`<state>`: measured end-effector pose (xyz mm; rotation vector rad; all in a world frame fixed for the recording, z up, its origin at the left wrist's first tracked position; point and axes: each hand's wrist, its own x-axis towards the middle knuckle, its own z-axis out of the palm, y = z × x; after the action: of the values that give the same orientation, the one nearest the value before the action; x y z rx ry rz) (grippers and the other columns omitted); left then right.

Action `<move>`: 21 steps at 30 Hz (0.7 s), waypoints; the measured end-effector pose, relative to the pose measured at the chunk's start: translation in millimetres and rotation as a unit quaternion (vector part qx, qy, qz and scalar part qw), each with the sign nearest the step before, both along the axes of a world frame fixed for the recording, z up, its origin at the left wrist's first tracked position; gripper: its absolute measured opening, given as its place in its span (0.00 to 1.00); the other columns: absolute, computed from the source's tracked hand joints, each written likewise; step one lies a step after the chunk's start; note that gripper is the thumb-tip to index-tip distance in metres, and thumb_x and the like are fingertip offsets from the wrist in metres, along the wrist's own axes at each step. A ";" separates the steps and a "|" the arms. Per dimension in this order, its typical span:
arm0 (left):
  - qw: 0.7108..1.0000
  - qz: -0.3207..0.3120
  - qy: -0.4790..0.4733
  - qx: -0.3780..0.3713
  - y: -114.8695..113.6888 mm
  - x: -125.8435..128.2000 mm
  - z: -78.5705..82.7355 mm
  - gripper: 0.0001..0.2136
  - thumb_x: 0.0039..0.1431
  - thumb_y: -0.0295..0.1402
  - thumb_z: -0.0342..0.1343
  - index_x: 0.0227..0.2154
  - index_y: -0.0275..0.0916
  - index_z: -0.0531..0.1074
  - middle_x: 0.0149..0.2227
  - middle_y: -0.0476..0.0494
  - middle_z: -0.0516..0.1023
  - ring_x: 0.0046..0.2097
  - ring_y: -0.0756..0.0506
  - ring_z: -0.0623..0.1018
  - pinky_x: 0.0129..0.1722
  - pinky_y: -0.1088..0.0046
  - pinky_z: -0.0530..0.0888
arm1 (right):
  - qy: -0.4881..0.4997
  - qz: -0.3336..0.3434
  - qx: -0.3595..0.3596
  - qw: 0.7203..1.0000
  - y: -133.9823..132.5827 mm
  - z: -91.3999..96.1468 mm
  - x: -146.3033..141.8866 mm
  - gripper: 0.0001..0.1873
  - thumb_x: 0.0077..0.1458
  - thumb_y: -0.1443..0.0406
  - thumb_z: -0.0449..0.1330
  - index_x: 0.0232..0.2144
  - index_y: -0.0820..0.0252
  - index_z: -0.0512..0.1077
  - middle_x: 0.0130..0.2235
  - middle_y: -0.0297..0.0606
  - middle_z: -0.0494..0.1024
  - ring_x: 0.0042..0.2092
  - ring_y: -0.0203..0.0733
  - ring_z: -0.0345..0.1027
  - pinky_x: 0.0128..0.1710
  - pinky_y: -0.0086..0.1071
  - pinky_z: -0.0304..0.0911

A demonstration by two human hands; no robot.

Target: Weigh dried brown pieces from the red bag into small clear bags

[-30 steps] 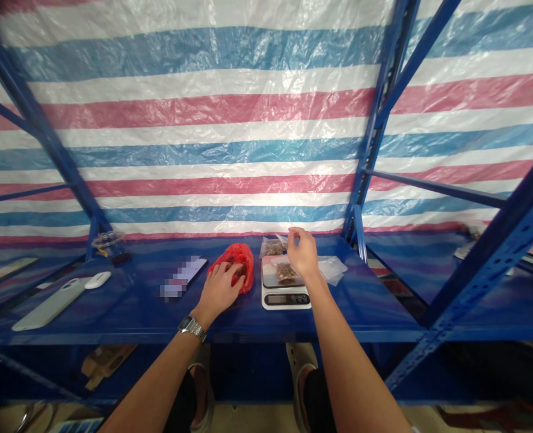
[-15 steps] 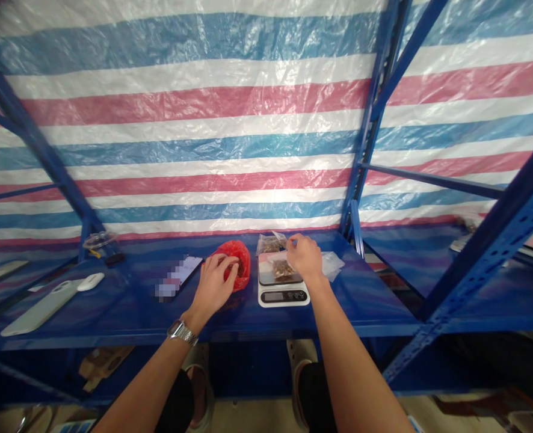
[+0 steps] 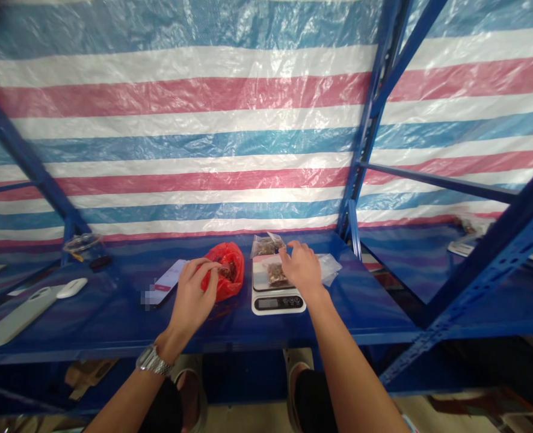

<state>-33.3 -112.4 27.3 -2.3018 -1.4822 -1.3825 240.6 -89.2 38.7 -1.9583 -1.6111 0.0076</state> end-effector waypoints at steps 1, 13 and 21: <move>1.000 0.000 -0.001 0.004 -1.8 -0.8 0.2 0.11 0.70 0.31 0.50 0.44 0.42 0.79 0.48 0.40 0.75 0.52 0.40 0.75 0.57 0.55 0.72 | -0.005 -0.002 -0.003 1.000 -2.1 0.3 0.3 0.21 0.68 0.55 0.55 0.53 0.63 0.74 0.45 0.50 0.81 0.48 0.54 0.77 0.47 0.38 0.64; 0.965 0.206 0.099 -0.130 -4.2 -5.7 -7.4 0.17 0.70 0.36 0.47 0.55 0.37 0.73 0.54 0.29 0.73 0.51 0.33 0.78 0.43 0.57 0.79 | 0.079 0.040 -0.042 0.995 2.7 -6.3 -1.9 0.16 0.64 0.63 0.57 0.53 0.55 0.72 0.38 0.37 0.83 0.38 0.46 0.77 0.37 0.34 0.60; 0.944 0.162 0.016 -0.285 -0.5 8.0 -17.9 0.23 0.68 0.35 0.50 0.65 0.40 0.63 0.58 0.30 0.71 0.51 0.33 0.81 0.43 0.57 0.81 | 0.109 0.024 -0.027 0.993 14.9 -4.8 1.7 0.17 0.60 0.65 0.58 0.51 0.53 0.74 0.36 0.36 0.83 0.34 0.45 0.77 0.35 0.33 0.61</move>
<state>-25.3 -112.9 9.4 -2.1729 -2.3672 -0.9043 242.2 -74.2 33.9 -1.8865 -1.5261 0.2784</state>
